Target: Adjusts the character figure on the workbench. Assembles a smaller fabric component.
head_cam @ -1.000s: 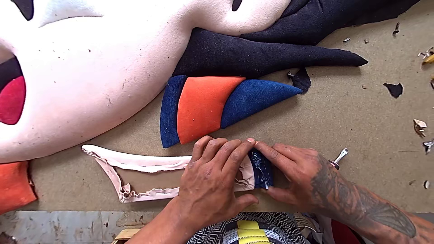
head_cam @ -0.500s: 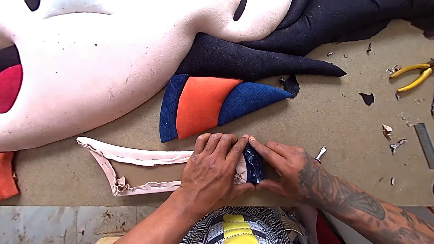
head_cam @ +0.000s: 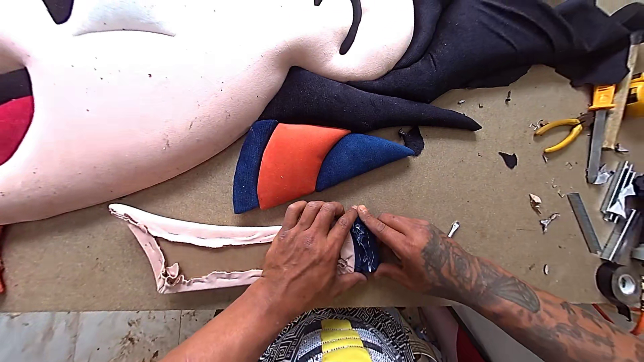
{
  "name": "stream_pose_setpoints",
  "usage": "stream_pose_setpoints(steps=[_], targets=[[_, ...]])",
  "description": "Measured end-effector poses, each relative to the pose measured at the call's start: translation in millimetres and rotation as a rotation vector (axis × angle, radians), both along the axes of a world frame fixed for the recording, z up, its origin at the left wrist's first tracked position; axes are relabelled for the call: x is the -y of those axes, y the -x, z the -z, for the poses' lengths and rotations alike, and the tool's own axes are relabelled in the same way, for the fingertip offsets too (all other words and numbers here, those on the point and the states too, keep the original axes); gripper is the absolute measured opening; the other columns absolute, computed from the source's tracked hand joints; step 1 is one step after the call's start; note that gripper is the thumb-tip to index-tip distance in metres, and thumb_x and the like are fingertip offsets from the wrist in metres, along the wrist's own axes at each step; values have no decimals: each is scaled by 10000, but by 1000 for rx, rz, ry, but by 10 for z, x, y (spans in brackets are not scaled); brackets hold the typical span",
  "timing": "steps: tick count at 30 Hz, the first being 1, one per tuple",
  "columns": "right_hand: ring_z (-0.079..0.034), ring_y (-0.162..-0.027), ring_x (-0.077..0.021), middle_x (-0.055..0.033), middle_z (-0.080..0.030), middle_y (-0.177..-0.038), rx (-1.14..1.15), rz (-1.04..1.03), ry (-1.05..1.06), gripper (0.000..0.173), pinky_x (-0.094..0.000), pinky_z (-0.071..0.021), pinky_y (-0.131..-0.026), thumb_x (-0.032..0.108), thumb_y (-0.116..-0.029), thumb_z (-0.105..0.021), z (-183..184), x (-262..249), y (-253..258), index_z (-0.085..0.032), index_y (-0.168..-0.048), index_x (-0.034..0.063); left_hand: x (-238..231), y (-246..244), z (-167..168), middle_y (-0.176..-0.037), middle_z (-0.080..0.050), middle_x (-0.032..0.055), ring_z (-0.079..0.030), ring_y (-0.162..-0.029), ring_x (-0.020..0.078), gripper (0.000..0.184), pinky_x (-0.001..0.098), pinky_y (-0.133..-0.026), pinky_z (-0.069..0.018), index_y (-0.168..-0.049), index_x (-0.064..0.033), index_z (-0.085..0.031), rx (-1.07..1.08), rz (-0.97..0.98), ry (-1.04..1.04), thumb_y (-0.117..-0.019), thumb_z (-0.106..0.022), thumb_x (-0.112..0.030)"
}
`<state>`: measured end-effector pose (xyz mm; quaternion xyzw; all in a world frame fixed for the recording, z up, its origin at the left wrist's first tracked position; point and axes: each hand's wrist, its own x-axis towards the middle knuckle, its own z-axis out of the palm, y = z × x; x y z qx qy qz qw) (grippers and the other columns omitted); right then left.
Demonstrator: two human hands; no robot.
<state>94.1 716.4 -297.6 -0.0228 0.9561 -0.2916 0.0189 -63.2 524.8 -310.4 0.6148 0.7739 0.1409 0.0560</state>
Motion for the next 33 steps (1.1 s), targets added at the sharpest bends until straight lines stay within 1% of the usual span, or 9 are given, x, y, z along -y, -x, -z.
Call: stream_pose_setpoints(steps=[8, 16, 19, 22, 25, 28, 30, 31, 33], targets=[[-639, -795, -122, -48, -676, -981, -29, -2, -14, 800, -267, -565, -688, 503, -860, -732, 70, -3, -28, -526, -1484, 48, -14, -10, 20, -1194, -655, 16, -585, -1117, 218, 960, 479, -1046, -394, -1350, -235, -677, 1, -12, -31, -682, -570, -915], [-634, -788, -126, -46, -673, -972, -18, -2, -5, 835, -267, -555, -682, 473, -841, -766, 46, -5, -24, -493, -1512, 57, -20, -27, 25, -1185, -649, 8, -576, -1121, 211, 889, 480, -1031, -393, -1310, -270, -705, 10, -35, -45, -676, -602, -885], [-691, -987, -134, -67, -707, -1168, 44, -14, -10, 972, -291, -583, -872, 480, -837, -779, 14, -18, -24, -339, -1590, 49, -23, -34, 25, -1203, -650, 14, -574, -1152, 223, 880, 482, -1036, -395, -1307, -275, -704, 5, -38, -53, -678, -602, -883], [-691, -1020, -142, -76, -705, -1185, 29, -16, -6, 998, -296, -576, -907, 459, -836, -781, 22, -18, -39, -306, -1591, 11, -34, -42, 30, -1215, -652, 21, -571, -1161, 228, 883, 487, -1031, -397, -1297, -271, -710, 2, -33, -57, -671, -603, -885], [-681, -1088, -136, -72, -693, -1239, 74, -14, -17, 1032, -288, -560, -959, 456, -828, -796, -22, -27, -28, -272, -1605, 23, -37, -51, 38, -1280, -645, 22, -561, -1209, 243, 899, 496, -1038, -398, -1310, -278, -701, -3, -40, -58, -664, -593, -894], [-693, -1095, -173, -101, -691, -1258, 94, -16, 40, 1028, -340, -573, -951, 433, -806, -824, 39, 12, -6, -299, -1593, 31, 13, -20, 47, -1362, -638, 46, -577, -1240, 283, 905, 516, -1036, -434, -1322, -277, -694, 19, -39, -70, -676, -576, -901], [-693, -1116, -202, -106, -697, -1258, 137, 3, 140, 931, -408, -565, -983, 373, -771, -872, 149, 69, -1, -425, -1524, 53, 16, -7, 34, -1378, -628, 92, -580, -1238, 333, 928, 551, -1030, -433, -1343, -254, -677, 49, -18, -66, -677, -581, -893], [-684, -1134, -204, -97, -691, -1276, 177, 34, 157, 951, -423, -557, -1002, 343, -746, -898, 185, 96, 6, -435, -1530, 67, 0, 2, 16, -1378, -621, 122, -575, -1237, 361, 949, 567, -1028, -424, -1351, -232, -669, 66, 2, -42, -670, -595, -889], [-724, -1037, -205, -102, -731, -1183, 167, 105, 117, 1065, -396, -597, -922, 317, -664, -945, 205, 139, 57, -417, -1550, 50, -35, 34, -36, -1391, -596, 171, -555, -1251, 392, 973, 571, -1024, -403, -1363, -211, -652, 90, 48, 31, -658, -638, -881]])
